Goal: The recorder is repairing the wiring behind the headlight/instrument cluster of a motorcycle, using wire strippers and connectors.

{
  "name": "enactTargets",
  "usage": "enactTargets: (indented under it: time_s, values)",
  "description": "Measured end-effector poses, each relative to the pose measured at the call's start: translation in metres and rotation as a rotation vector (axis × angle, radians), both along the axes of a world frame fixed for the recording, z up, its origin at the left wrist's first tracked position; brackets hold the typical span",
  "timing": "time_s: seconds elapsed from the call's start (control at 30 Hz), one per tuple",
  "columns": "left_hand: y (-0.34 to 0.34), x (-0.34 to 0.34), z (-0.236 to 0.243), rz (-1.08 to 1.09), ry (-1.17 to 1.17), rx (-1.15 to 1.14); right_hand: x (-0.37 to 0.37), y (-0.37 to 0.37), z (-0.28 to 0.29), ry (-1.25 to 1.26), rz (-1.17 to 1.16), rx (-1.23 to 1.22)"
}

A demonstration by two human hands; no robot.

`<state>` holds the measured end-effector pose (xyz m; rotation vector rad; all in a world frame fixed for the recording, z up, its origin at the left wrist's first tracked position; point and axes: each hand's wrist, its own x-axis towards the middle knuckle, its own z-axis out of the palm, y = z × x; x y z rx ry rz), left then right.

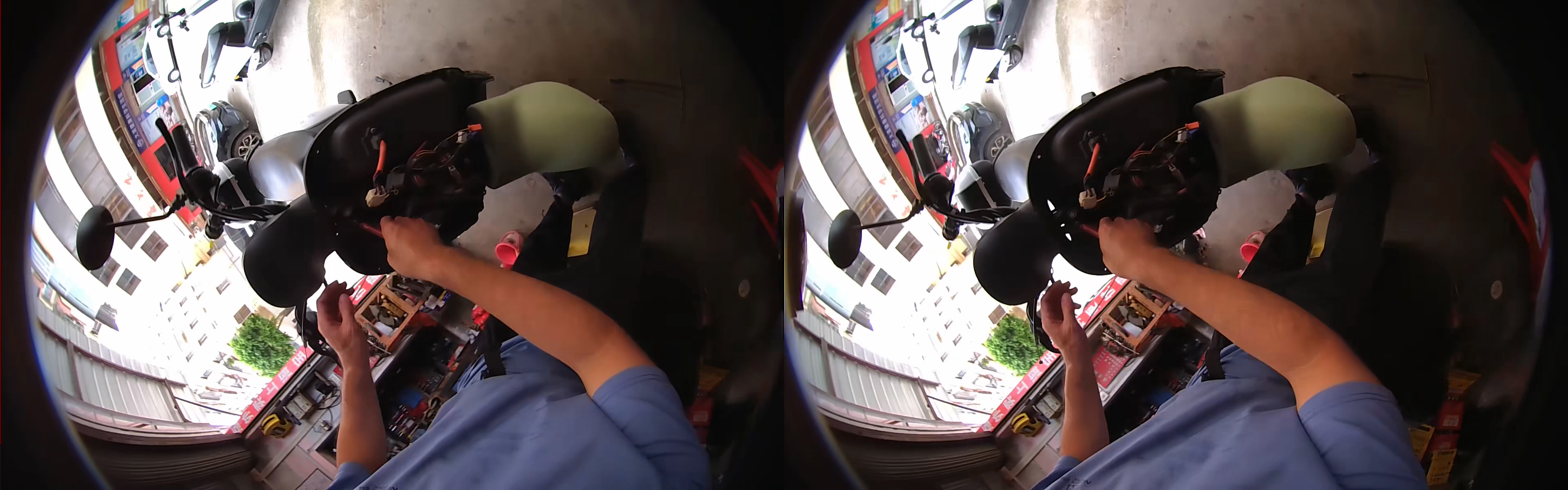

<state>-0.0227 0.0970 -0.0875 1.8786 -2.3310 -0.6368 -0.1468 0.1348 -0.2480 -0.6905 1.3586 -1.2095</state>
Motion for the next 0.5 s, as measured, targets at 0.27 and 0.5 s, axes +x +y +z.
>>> enactTargets:
  time_s: [0.27, 0.5]
  values:
    - [0.012, -0.036, -0.005, -0.112, -0.206, -0.025, -0.030, 0.002, -0.026, -0.203, -0.041, -0.104]
    - [0.000, -0.022, -0.042, -0.042, -0.340, -0.148, -0.076, -0.008, -0.074, -0.394, -0.261, -0.248]
